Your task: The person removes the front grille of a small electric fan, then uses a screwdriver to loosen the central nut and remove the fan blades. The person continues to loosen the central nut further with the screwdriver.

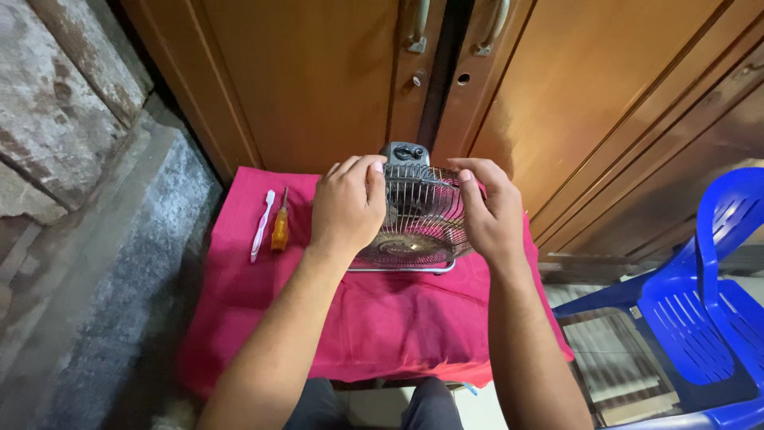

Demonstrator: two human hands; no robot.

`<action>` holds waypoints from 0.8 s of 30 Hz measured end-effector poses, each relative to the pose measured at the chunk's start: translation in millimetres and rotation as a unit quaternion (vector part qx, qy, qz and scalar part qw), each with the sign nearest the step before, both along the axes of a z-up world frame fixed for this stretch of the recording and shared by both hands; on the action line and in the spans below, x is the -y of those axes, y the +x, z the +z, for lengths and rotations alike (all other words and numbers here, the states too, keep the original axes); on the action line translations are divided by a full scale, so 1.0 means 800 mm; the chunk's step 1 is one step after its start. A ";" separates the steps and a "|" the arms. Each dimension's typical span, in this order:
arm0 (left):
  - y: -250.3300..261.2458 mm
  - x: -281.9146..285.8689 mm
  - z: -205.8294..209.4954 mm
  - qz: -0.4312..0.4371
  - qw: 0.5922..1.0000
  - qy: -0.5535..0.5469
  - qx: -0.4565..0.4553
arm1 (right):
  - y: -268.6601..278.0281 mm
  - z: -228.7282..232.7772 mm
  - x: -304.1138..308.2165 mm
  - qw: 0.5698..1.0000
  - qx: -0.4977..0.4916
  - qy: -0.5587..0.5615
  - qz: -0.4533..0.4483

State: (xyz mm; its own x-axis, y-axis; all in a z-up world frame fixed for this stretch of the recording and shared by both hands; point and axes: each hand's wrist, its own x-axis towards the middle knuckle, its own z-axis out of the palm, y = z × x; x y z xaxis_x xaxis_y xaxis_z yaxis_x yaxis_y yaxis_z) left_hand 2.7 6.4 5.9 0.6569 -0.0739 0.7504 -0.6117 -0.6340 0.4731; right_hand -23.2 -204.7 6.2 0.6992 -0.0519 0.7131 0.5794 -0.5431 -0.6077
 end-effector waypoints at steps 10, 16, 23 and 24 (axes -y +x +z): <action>-0.004 0.000 -0.005 0.001 0.999 0.002 0.035 | -0.013 0.052 0.012 0.995 -0.057 -0.084 0.017; -0.006 0.002 -0.008 0.016 0.999 -0.003 0.040 | -0.003 0.091 0.000 0.957 -0.141 -0.240 0.086; -0.005 0.001 -0.009 0.023 0.999 -0.004 0.041 | 0.033 0.118 0.019 0.894 -0.286 -0.239 0.250; -0.004 0.001 -0.010 0.024 0.999 -0.002 0.043 | 0.039 0.116 0.020 0.882 -0.305 -0.226 0.277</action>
State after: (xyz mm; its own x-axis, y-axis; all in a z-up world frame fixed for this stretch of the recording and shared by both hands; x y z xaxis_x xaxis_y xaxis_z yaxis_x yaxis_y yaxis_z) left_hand -0.7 5.5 -1.7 0.5920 -0.0418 0.8048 -0.6201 -0.6614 0.4218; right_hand 8.0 -220.9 99.0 0.7884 0.6127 0.0547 0.4723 -0.5459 -0.6921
